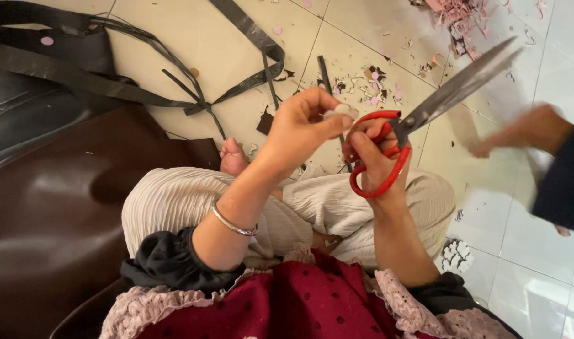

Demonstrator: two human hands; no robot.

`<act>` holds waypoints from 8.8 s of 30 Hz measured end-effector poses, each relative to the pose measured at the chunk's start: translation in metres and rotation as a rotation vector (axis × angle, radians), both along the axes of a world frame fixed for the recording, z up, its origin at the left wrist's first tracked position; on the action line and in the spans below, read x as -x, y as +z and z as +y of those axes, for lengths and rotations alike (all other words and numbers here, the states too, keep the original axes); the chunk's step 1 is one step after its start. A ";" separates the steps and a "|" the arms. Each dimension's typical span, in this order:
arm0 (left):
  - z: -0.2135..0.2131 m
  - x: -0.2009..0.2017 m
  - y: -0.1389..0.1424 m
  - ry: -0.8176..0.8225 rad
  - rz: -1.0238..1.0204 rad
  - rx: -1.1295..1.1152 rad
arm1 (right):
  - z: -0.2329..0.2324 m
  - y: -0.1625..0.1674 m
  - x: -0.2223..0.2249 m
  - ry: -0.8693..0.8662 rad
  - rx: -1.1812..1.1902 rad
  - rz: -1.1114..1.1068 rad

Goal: The person sits on the floor and uses red-handled scissors to trim the edges of a small white paper cutout. They rotate the paper frequently to refine the shape, with small paper scraps accumulating on the floor.

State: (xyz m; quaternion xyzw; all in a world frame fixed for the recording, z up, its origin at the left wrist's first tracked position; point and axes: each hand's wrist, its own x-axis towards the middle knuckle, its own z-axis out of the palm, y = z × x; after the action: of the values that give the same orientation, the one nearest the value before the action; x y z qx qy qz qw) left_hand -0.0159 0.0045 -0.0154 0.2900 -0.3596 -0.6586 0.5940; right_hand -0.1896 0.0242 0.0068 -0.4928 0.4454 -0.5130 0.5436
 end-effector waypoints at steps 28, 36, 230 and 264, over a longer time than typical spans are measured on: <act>-0.003 -0.044 0.021 0.141 0.268 -0.181 | 0.009 0.001 0.033 0.220 -0.081 0.743; 0.001 -0.044 0.027 0.116 0.039 -0.025 | 0.012 0.003 0.034 0.254 -0.098 0.710; -0.006 -0.005 -0.020 0.079 -0.103 -0.060 | -0.032 -0.007 -0.019 -0.073 0.202 0.036; -0.007 -0.009 -0.007 0.085 0.249 -0.184 | -0.010 -0.012 -0.021 0.038 -0.125 0.196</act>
State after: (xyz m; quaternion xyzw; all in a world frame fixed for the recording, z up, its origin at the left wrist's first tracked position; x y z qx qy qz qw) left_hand -0.0071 -0.0023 -0.0225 0.2742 -0.2086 -0.6938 0.6324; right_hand -0.1691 0.0139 -0.0047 -0.5143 0.5181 -0.4231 0.5367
